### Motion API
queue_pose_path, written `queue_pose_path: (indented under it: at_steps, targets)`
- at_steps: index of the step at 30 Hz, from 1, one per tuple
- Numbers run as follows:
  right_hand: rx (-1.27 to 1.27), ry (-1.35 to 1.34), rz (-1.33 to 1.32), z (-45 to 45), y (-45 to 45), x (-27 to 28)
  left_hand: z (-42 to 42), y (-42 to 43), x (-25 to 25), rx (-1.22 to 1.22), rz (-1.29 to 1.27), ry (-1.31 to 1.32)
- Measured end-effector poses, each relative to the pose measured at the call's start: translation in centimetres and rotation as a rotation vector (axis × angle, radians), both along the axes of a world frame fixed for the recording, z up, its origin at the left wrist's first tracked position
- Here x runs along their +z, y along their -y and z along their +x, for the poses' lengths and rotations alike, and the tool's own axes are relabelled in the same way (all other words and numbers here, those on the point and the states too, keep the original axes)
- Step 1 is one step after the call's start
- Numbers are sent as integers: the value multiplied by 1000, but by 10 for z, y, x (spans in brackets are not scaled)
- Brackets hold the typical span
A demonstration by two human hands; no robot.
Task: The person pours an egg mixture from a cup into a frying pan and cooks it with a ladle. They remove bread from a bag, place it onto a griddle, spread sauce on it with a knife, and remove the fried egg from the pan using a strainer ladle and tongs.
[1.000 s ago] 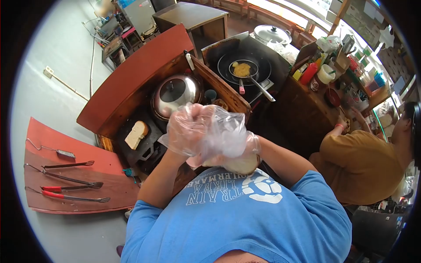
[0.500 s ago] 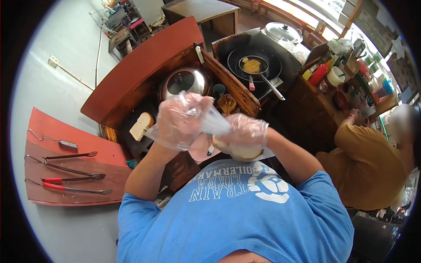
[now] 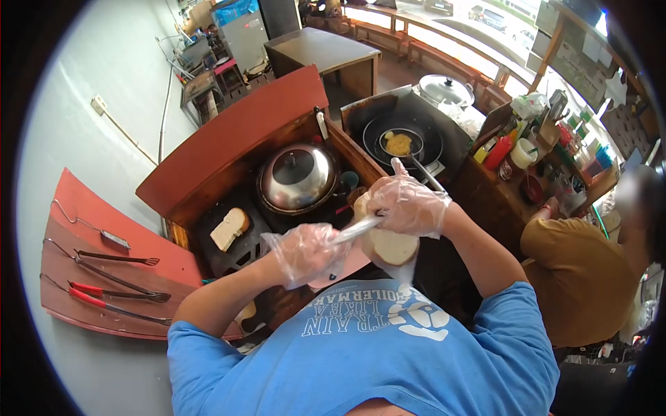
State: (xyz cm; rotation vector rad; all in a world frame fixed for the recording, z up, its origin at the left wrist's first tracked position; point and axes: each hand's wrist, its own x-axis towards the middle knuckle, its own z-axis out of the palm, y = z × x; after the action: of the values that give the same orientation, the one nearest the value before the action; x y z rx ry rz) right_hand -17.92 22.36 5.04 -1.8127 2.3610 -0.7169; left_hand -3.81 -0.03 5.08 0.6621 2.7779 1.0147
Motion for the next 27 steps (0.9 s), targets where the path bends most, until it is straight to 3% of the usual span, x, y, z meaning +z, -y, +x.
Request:
queue_pose_path:
  at_steps: [1,3,5,7,10,12,13,14,15,17,18,20,21,22,23,24,26,27]
  targets:
    - [-26,72,102,3,-1,8,7,1,8,19,-15,53]
    - [57,20,39,9,-1,21,11,13,15,39,-35,94]
    - [211,21,-87,7,2,33,12,34,21,-171,-935,-680]
    - [238,84,-74,6,20,56,-12,59,15,98,-706,-1057]
    - [122,399,-188,10,64,79,-66,83,-26,404,-164,-1049]
    - [156,847,-613,6,111,59,-82,51,-35,667,135,-878]
    - [35,1147,-708,8,126,49,-83,26,-41,741,244,-777]
    - [-80,1277,-790,7,140,39,-87,-1,-46,792,317,-689]
    - [-326,646,-705,9,141,27,-89,-22,-47,816,341,-622]
    - [-554,73,-524,-1,144,5,-92,-44,-48,818,317,-507]
    - [-549,65,-517,-7,140,-6,-90,-43,-46,806,300,-454]
    - [-491,-654,-679,-15,123,-24,-85,-33,-40,757,244,-381]
    - [-562,-91,-661,-16,123,-27,-82,-29,-39,726,214,-367]
    - [-559,-91,-658,-14,114,-29,-79,-26,-37,691,177,-358]
    - [-553,-398,-573,-13,98,-31,-79,-19,-39,627,103,-538]
    - [-539,-705,-479,-12,82,-33,-83,-16,-47,629,107,-541]
    - [-438,-706,-607,-14,63,-42,-92,-11,-61,414,-40,-675]
    - [-411,-604,-600,-4,53,-36,-75,-21,-26,413,157,-612]
